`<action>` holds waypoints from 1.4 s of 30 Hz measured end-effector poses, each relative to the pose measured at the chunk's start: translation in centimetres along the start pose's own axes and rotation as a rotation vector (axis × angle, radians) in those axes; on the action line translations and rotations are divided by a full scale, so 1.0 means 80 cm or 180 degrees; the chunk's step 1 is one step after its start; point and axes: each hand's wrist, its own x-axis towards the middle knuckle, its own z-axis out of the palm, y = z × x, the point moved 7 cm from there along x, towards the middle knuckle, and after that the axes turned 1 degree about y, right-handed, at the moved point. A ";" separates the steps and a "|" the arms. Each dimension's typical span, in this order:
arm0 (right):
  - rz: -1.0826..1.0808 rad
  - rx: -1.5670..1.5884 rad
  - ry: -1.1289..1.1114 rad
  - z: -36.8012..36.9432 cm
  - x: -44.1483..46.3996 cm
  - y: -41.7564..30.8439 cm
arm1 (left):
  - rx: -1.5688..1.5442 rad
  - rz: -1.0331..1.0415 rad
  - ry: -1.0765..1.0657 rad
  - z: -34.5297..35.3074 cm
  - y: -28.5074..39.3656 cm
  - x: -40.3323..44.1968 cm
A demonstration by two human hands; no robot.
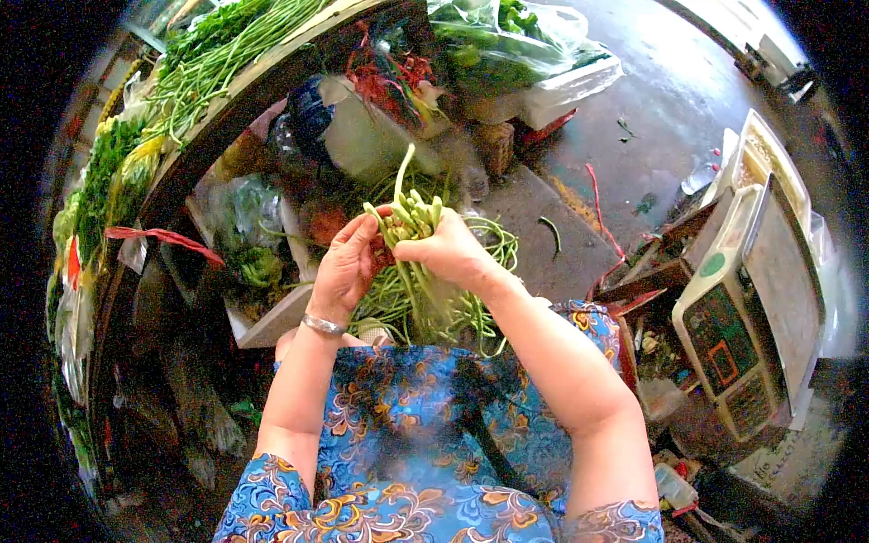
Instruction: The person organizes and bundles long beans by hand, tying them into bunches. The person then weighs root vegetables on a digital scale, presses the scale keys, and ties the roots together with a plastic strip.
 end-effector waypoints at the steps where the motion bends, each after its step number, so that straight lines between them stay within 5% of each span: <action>1: -0.0004 0.0081 0.0029 0.001 0.000 -0.001 | 0.0027 0.0026 0.0041 -0.002 -0.001 0.001; 5: 0.0045 0.0187 0.0123 -0.006 0.002 0.008 | 0.0271 0.0071 0.0579 0.010 0.004 -0.004; 8: 0.0114 0.0308 0.0273 -0.012 0.001 0.008 | 0.1022 0.0354 0.0289 0.008 -0.003 -0.006; 17: 0.0151 0.0527 0.0247 -0.017 0.000 0.011 | 0.1086 0.0321 0.0161 0.026 -0.003 -0.006; 23: 0.0226 0.1295 0.0443 -0.049 -0.002 -0.012 | 0.1829 0.1461 0.0021 0.051 0.027 -0.020; 25: 0.0170 0.1475 0.0515 -0.057 0.000 -0.016 | 0.2160 0.1181 0.0190 0.052 0.024 -0.024; 27: 0.0101 0.1628 0.0419 -0.060 0.002 -0.019 | 0.2426 0.1613 0.0055 0.061 0.023 -0.021; 28: 0.0062 0.1787 0.0308 -0.058 0.004 -0.020 | 0.2742 0.1053 0.0193 0.058 0.016 -0.027; 31: 0.0078 0.2006 0.0304 -0.058 0.006 -0.017 | 0.3370 0.2157 0.0070 0.077 0.017 -0.024; 37: 0.0127 0.1780 0.0554 -0.068 0.013 -0.006 | 0.3897 0.2051 -0.0031 0.088 0.012 -0.028; 39: -0.0034 0.1689 0.0871 -0.071 0.014 -0.009 | 0.4061 0.1448 -0.0110 0.084 0.001 -0.028; 41: 0.0052 0.1564 0.0764 -0.072 0.015 -0.005 | 0.3859 0.1736 -0.0322 0.082 -0.001 -0.026; 42: -0.0001 0.1179 0.0799 -0.067 0.008 -0.018 | 0.3185 0.1352 -0.0339 0.069 -0.006 -0.022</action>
